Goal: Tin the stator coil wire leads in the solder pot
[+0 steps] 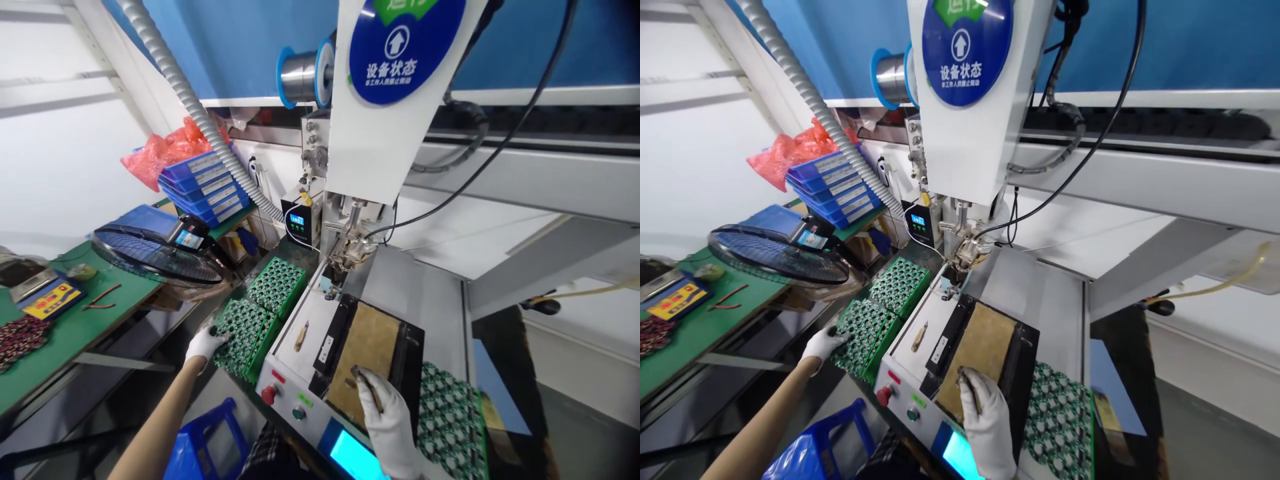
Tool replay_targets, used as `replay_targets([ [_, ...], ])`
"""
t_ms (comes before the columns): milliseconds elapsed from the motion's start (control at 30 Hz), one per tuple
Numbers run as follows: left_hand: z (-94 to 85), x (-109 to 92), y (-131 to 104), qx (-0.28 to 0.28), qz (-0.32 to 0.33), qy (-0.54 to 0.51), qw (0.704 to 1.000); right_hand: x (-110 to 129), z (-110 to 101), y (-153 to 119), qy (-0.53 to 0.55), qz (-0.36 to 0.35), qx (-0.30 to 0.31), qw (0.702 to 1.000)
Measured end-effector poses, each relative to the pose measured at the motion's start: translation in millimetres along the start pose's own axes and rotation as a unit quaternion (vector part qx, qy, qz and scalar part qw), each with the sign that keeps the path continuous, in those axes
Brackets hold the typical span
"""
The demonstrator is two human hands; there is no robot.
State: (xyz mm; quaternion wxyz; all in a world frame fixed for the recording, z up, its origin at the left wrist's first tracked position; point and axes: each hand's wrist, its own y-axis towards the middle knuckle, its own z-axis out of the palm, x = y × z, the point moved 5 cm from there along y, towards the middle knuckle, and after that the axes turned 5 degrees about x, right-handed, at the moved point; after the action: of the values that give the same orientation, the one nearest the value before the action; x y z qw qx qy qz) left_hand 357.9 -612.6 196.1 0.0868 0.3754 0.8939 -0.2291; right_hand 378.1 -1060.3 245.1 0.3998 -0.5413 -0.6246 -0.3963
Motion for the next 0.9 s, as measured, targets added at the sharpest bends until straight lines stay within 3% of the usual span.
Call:
replay_targets([
  [133,-31.1,-10,-30,-0.048,-0.004,-0.015,0.999,-7,-4,-9,0.049,0.038,0.004,0.998],
  [233,-33.4,-48,-65,-0.058,0.048,-0.056,0.996,-5,1,-11,0.103,0.071,0.005,0.992],
  [300,-12.1,-90,-91,-0.018,0.119,-0.106,0.987,0,9,-4,0.149,0.079,0.006,0.986],
  [400,36.3,-157,-132,0.05,0.236,-0.157,0.958,2,9,16,0.193,0.085,-0.033,0.977],
  [533,82.2,-220,-170,0.056,0.363,-0.138,0.92,-13,-20,41,0.199,0.112,-0.128,0.965],
  [700,109.3,-251,-183,0.059,0.466,-0.038,0.882,-38,-51,63,0.205,0.136,-0.166,0.955],
  [900,125.3,-260,-183,0.056,0.488,0.04,0.87,-47,-46,74,0.194,0.14,-0.155,0.959],
])
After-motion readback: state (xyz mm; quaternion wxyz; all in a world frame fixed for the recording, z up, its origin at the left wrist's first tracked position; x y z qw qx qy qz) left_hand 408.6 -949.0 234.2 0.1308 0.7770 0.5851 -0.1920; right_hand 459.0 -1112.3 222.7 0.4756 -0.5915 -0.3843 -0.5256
